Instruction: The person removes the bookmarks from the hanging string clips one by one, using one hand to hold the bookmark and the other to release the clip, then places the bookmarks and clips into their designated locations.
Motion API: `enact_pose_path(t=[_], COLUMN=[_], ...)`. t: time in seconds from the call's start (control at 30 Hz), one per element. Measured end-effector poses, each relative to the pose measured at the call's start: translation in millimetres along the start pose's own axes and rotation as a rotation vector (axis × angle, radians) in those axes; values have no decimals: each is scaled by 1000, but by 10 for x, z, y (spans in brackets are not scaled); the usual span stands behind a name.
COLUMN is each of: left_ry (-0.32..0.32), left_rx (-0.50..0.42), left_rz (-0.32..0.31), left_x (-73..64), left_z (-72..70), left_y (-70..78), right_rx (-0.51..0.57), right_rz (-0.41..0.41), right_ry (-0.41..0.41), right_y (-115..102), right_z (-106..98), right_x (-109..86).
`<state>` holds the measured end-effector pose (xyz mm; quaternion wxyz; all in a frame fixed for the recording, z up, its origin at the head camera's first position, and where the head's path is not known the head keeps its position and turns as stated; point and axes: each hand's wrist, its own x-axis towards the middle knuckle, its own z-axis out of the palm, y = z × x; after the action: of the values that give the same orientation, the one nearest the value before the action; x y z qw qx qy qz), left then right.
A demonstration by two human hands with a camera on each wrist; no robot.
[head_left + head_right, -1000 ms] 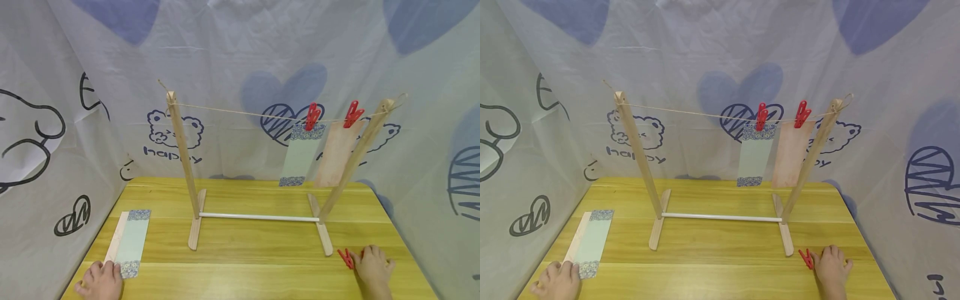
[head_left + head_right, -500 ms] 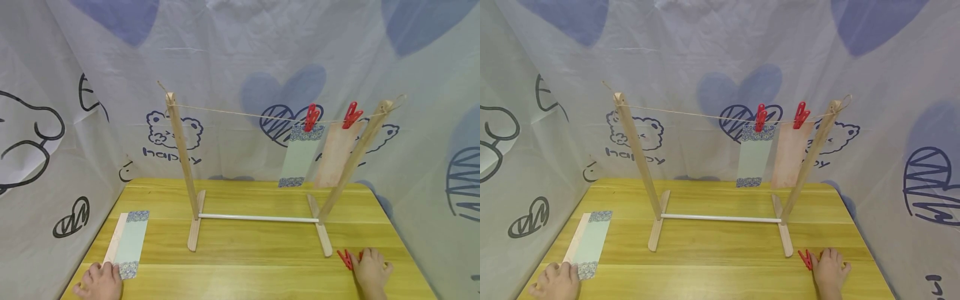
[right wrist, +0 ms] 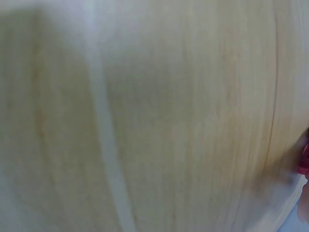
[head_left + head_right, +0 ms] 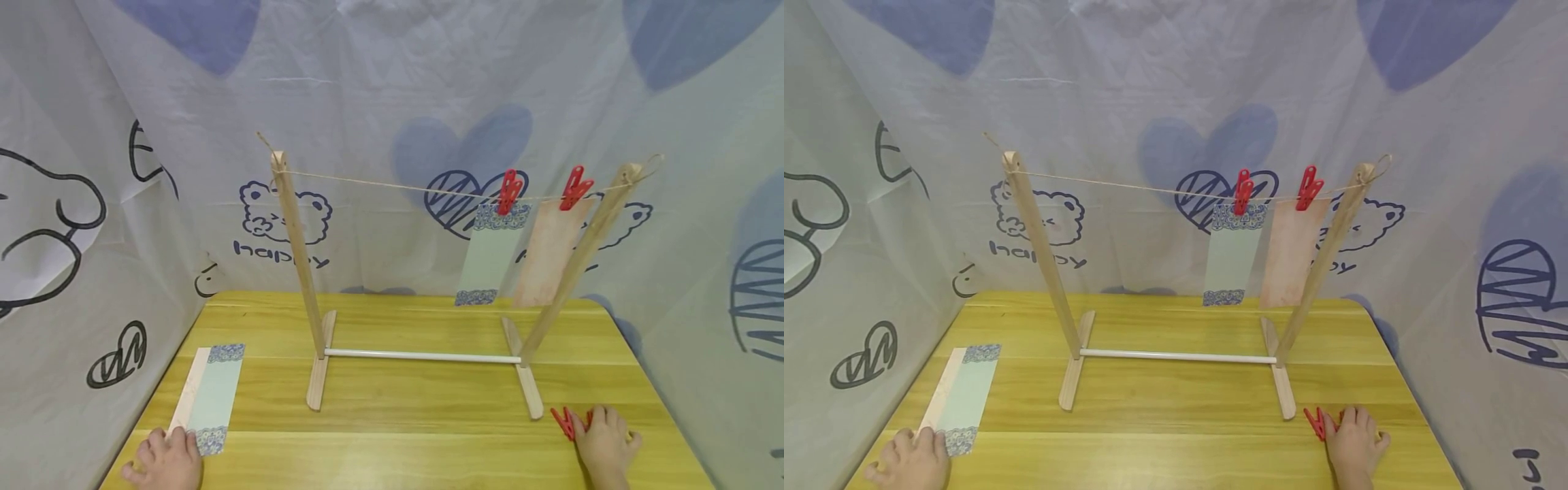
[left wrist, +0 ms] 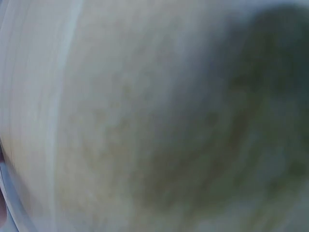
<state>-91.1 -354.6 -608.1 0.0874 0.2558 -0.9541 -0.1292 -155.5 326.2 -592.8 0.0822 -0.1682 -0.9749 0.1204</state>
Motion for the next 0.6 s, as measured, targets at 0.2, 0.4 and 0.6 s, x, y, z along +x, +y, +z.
enact_pose_path(t=[0.2, 0.4, 0.6], left_ry=[38, 75, 37], left_rx=[10, 23, 36], left_rz=[7, 18, 14], left_x=[-19, -26, -24], left_z=[31, 49, 26], left_y=[13, 17, 14], right_rx=[16, 27, 17], right_rz=[16, 24, 29], right_ry=[20, 36, 19], right_y=[26, 28, 20], right_z=[56, 77, 66], right_x=[-18, -33, -25])
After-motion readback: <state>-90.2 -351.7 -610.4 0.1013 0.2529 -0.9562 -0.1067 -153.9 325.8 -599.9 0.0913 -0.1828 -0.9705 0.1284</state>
